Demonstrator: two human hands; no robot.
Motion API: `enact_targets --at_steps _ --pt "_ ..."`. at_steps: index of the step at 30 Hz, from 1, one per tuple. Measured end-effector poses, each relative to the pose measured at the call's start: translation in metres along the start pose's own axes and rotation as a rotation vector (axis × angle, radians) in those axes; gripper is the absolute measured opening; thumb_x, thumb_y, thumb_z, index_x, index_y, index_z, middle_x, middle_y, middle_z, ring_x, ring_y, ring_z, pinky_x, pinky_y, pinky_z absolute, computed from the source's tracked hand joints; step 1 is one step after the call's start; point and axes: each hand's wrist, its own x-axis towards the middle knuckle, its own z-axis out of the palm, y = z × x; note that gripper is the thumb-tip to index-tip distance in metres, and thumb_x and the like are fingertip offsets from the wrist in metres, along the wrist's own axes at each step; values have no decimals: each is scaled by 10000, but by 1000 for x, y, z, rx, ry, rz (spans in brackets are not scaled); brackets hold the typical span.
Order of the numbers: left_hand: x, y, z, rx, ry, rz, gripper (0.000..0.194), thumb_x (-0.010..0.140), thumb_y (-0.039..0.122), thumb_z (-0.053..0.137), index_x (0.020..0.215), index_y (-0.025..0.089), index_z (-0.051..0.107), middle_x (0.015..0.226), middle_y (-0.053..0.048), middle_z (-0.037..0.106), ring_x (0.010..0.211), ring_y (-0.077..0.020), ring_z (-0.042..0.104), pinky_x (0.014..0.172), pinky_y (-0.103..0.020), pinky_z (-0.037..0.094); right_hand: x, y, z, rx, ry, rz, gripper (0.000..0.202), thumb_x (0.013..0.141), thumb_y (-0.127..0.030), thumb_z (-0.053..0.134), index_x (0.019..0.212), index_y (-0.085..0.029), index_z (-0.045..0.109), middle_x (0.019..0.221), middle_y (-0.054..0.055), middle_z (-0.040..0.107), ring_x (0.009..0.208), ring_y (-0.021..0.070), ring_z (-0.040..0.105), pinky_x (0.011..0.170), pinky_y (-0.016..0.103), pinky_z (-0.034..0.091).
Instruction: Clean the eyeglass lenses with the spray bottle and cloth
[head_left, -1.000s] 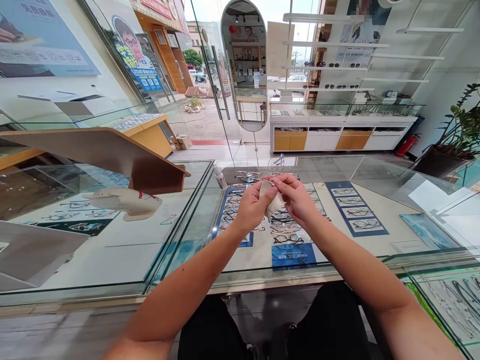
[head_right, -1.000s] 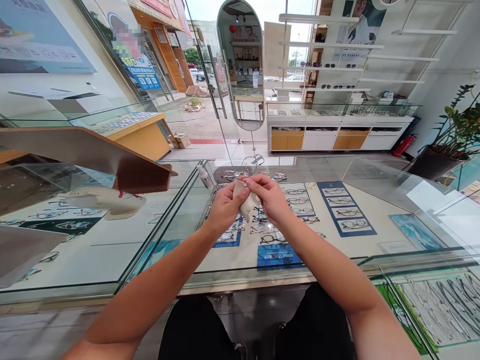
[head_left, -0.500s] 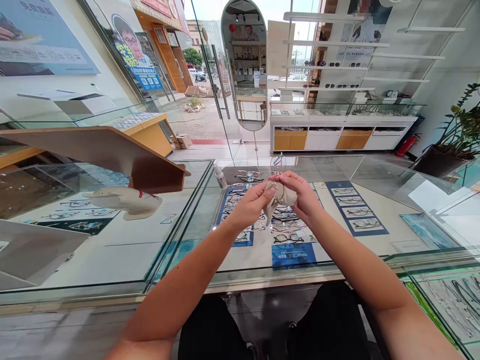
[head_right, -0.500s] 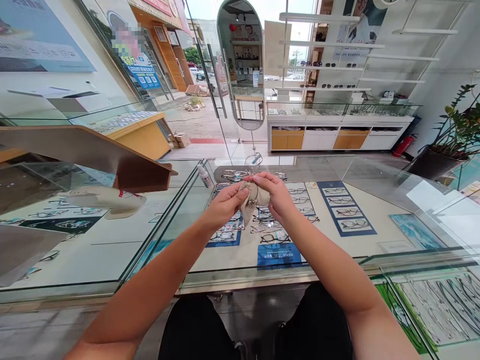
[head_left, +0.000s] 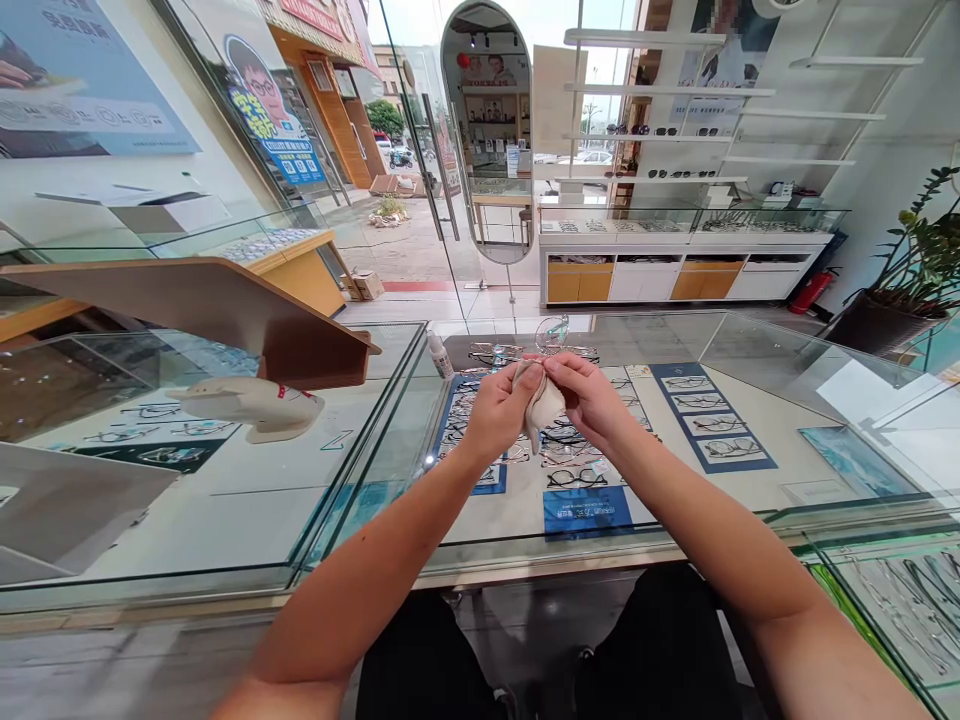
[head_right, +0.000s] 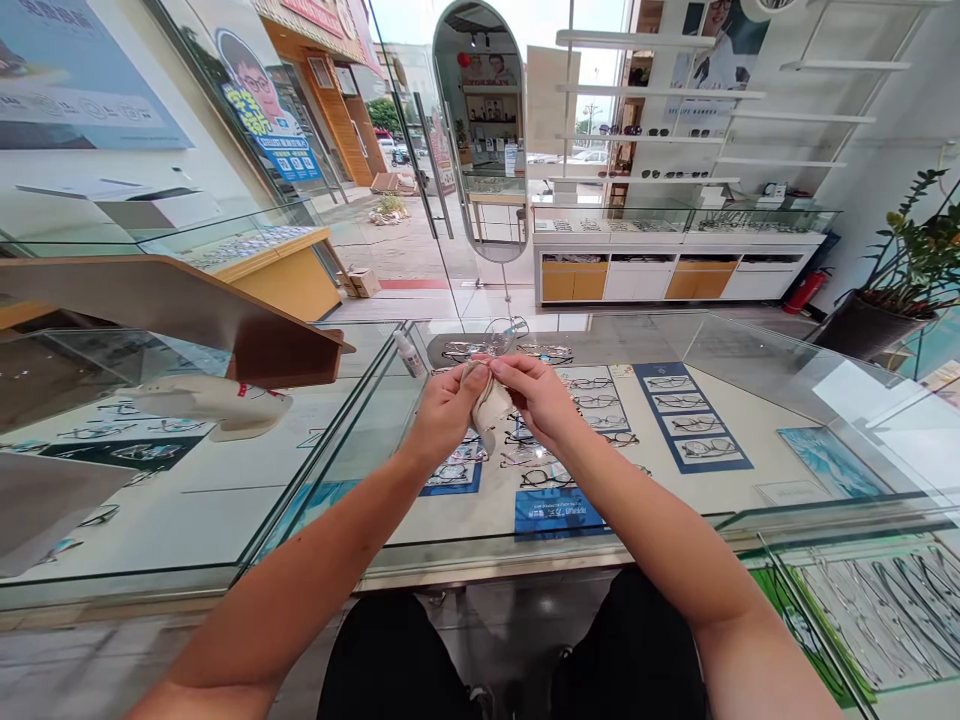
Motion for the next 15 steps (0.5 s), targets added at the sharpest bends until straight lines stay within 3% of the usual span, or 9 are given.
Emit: enact_targets --at_steps 7,11,15 --pt "9 -9 -8 -22 -132 -46 703 874 870 805 1014 183 855 889 -74 779 983 -268 730 878 -357 604 4 -9 -7 8 33 -45 444 597 -548 1106 827 -267 851 1035 28 866 930 208 745 850 342 615" --pt "10 -9 -10 -72 -108 -89 702 859 868 822 969 174 825 839 -61 755 875 -241 727 795 -352 615 7 -14 -12 -27 38 -72 425 643 -554 1079 842 -264 841 1125 48 864 956 217 733 846 346 600" --pt "13 -7 -15 -70 37 -89 708 816 881 849 883 181 772 712 6 644 669 -148 596 635 -279 529 7 -19 -17 -102 -9 -101 378 693 -561 1042 817 -274 829 1187 54 847 1030 234 711 903 360 557"
